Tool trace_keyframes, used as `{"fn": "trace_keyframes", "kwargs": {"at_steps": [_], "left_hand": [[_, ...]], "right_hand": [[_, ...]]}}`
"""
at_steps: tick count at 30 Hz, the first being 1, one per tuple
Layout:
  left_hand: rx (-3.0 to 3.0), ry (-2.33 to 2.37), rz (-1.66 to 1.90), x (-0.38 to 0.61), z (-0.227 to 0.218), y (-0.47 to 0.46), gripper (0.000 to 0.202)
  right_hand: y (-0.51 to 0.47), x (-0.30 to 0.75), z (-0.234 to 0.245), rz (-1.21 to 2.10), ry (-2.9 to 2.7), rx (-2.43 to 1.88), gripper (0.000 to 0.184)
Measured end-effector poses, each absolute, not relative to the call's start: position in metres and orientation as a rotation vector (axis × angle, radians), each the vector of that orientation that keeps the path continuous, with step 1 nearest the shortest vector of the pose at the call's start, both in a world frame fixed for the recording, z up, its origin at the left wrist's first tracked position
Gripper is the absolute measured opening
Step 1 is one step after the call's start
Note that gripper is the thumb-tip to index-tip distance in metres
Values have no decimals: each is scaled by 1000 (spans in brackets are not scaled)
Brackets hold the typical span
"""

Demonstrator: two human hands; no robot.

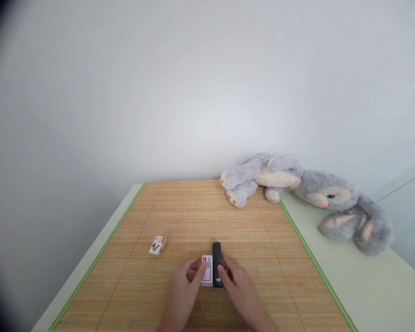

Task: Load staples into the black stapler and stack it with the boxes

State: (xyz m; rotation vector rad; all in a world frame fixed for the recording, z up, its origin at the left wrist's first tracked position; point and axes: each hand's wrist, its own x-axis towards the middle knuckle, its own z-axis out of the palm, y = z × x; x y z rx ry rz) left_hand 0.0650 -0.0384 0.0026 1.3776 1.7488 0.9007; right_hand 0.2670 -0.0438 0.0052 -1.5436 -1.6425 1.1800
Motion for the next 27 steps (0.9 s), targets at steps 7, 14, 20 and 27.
{"fn": "trace_keyframes", "kwargs": {"at_steps": [7, 14, 20, 27], "left_hand": [[1240, 2145, 1042, -57, 18, 10, 58], [1242, 1812, 956, -44, -11, 52, 55], [1254, 1522, 873, 34, -29, 52, 56], [1351, 1450, 919, 62, -25, 34, 49]], "right_hand": [[-60, 267, 1, 1118, -1746, -1826, 106], [-48, 247, 11, 988, -1908, -1965, 109], [-42, 244, 18, 938, -1949, -1982, 97], [-40, 243, 26, 919, -1989, -1976, 81]]}}
